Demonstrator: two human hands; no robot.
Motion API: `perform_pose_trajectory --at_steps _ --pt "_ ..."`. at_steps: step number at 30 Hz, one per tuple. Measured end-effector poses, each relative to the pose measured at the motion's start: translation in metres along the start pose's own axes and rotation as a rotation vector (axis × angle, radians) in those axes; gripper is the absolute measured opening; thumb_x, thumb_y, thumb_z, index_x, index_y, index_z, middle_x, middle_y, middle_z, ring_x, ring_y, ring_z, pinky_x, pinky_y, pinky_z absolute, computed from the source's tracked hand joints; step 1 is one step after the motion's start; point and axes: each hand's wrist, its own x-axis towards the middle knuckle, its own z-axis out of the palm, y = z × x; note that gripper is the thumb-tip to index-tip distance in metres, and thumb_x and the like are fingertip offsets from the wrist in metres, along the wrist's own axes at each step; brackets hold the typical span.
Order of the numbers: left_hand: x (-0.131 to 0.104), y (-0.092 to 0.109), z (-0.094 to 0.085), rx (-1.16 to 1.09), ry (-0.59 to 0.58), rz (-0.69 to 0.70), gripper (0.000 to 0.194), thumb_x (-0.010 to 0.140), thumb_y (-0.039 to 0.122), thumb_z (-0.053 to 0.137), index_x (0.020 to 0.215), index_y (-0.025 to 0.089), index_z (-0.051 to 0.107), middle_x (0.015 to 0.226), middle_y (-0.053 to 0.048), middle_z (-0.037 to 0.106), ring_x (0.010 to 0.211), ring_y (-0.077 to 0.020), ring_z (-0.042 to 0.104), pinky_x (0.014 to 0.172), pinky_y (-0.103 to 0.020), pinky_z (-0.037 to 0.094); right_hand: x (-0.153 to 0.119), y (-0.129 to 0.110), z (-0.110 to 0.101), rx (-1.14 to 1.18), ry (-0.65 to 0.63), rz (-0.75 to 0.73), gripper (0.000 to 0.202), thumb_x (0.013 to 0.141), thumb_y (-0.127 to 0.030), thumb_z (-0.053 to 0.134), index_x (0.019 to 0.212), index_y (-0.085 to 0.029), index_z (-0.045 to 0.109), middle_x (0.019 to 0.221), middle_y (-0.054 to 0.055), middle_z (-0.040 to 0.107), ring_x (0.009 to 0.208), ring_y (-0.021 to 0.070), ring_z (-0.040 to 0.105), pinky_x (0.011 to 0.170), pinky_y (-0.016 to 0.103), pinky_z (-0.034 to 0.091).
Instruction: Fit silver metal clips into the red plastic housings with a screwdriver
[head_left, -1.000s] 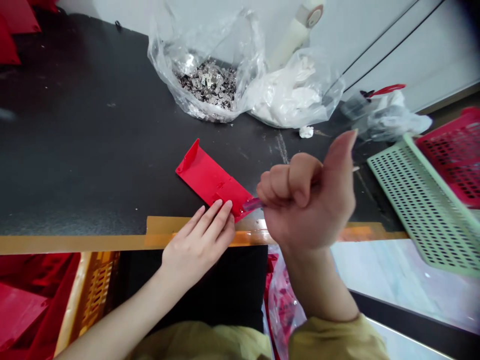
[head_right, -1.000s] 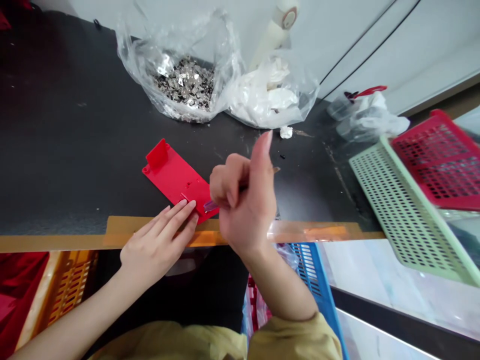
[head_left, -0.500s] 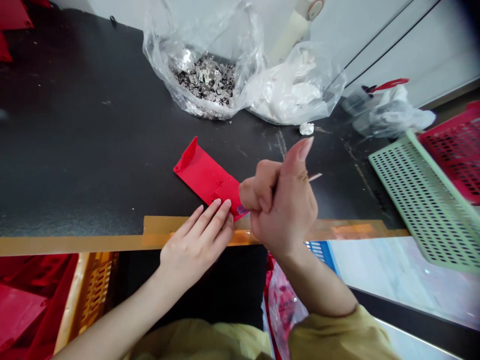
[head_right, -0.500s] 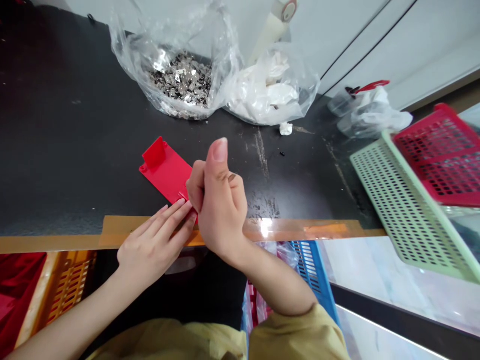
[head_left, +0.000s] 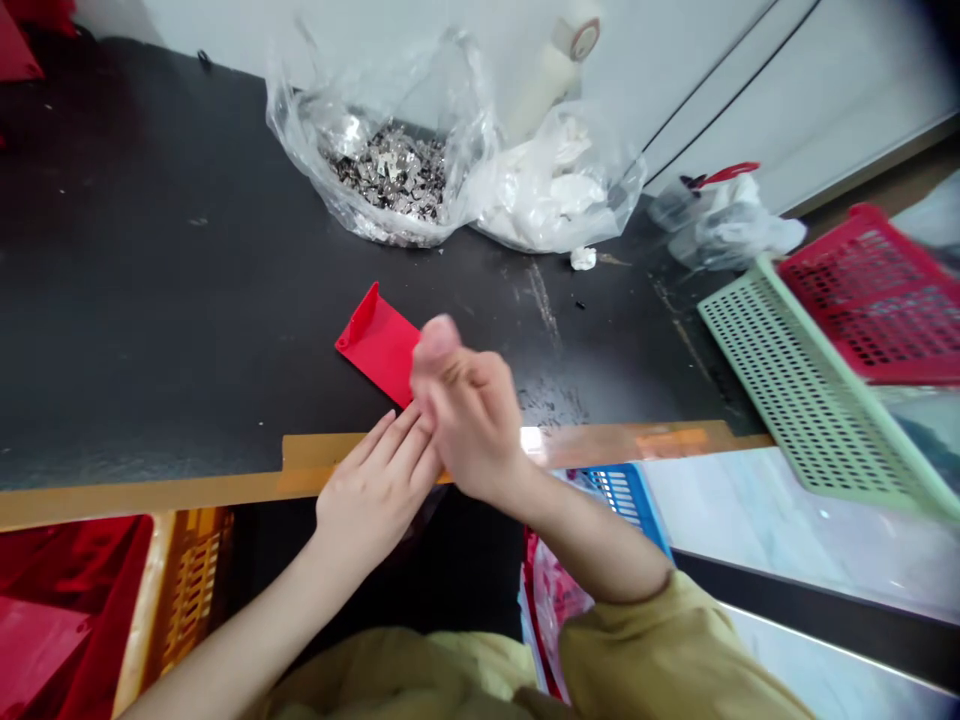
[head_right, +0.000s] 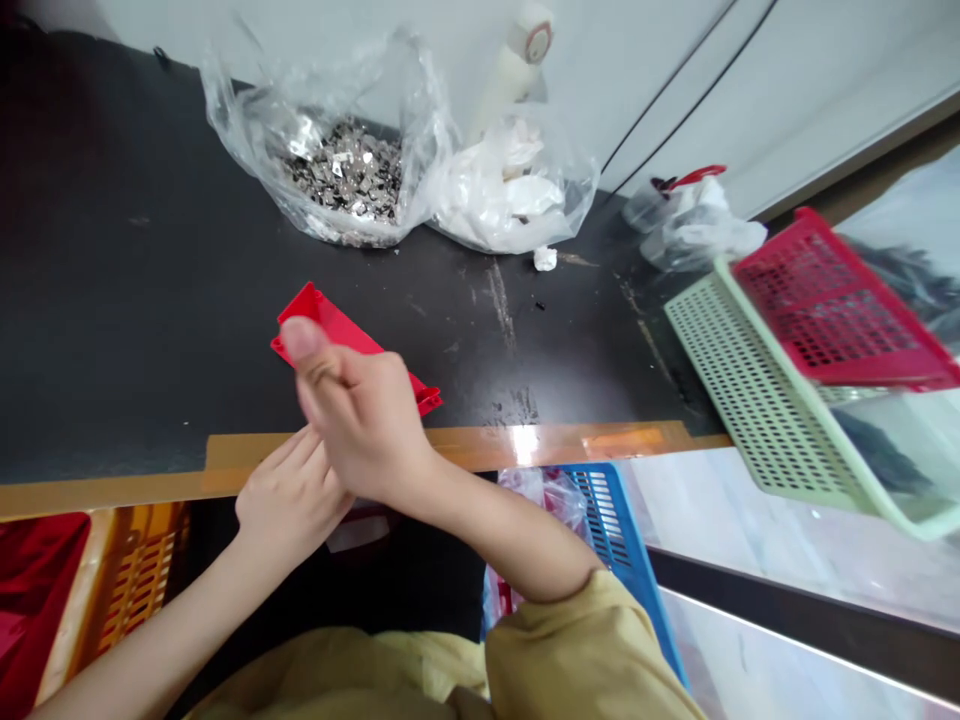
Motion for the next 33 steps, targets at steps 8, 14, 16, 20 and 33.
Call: perform_pose_trajectory --at_steps 8,14,16,20,33 --pt "0.005 0.0 -0.01 0.057 -0.125 -0.016 0.047 0.089 0.013 0.047 0.136 0.013 0.049 0.136 -0.008 0.056 0.118 -0.0227 0.057 0.096 -0.034 0.049 0.025 -0.02 -0.039 0.424 0.177 -0.069 0.062 0.09 -0.062 0.041 0.047 -0.021 0.022 0.04 -0.008 0.011 0.034 0.0064 0.012 0.034 0.023 0.014" --pt "0.01 0.004 -0.011 0.085 -0.162 -0.027 0.048 0.088 0.014 0.048 0.135 0.016 0.051 0.132 -0.008 0.059 0.115 -0.0232 0.058 0.091 -0.035 0.048 0.034 -0.016 -0.053 0.434 0.202 -0.031 0.061 0.095 -0.057 0.03 0.046 -0.021 0.021 0.039 -0.008 0.009 0.033 0.0065 0.009 0.032 0.022 0.012" --pt "0.012 0.003 -0.011 0.083 -0.161 -0.019 0.047 0.088 0.014 0.047 0.134 0.016 0.053 0.131 -0.008 0.06 0.114 -0.0233 0.058 0.09 -0.035 0.048 0.034 -0.01 -0.048 0.44 0.167 -0.009 0.064 0.092 -0.059 0.038 0.043 -0.02 0.022 0.038 -0.008 0.009 0.032 0.0058 0.01 0.032 0.022 0.01" --pt "0.012 0.002 -0.011 0.099 -0.149 -0.012 0.045 0.088 0.014 0.046 0.133 0.016 0.054 0.13 -0.008 0.061 0.113 -0.0232 0.058 0.089 -0.036 0.045 0.035 -0.005 -0.044 0.42 0.136 -0.032 0.067 0.083 -0.065 0.05 0.041 -0.02 0.022 0.037 -0.008 0.009 0.031 0.0049 0.012 0.033 0.023 0.009" --pt "0.01 0.003 -0.007 0.084 -0.141 -0.018 0.045 0.092 0.016 0.046 0.137 0.016 0.049 0.144 -0.007 0.048 0.129 -0.0245 0.048 0.11 -0.044 0.032 0.028 0.0 -0.04 0.354 0.085 -0.099 0.065 0.088 -0.061 0.046 0.042 -0.019 0.027 0.039 -0.007 0.019 0.034 0.0052 0.019 0.037 0.023 0.015"
